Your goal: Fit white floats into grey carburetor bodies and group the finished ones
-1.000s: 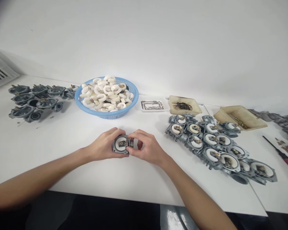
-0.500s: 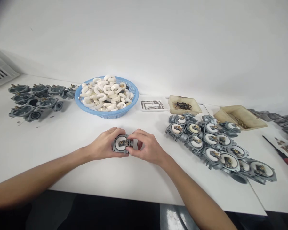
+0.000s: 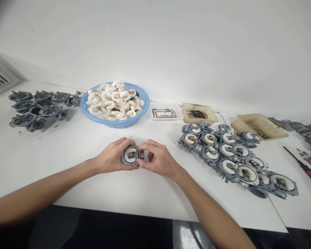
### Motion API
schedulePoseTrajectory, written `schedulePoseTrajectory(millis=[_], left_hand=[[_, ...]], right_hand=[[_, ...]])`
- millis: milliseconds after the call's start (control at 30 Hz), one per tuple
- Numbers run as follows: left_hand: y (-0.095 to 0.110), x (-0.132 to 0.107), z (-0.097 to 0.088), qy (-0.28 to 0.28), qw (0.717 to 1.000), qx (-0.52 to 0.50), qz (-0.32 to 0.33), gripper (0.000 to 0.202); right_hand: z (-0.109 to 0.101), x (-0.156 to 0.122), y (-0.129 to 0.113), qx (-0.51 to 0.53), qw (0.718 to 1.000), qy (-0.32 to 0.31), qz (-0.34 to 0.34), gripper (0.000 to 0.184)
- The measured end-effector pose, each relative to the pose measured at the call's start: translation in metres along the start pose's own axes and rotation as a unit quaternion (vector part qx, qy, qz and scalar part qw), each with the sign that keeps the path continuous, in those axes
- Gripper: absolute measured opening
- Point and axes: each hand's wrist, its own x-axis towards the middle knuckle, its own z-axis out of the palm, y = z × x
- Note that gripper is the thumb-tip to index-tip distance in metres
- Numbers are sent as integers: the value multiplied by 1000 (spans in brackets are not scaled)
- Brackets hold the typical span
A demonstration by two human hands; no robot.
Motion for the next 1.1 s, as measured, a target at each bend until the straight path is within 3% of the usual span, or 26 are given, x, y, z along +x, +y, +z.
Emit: schedulePoseTrajectory(millis=[1100], left_hand=[[1,1,-1,-4,1000,12,8,55]], right_hand=[[0,0,-1,0,1000,-2,-17,23]])
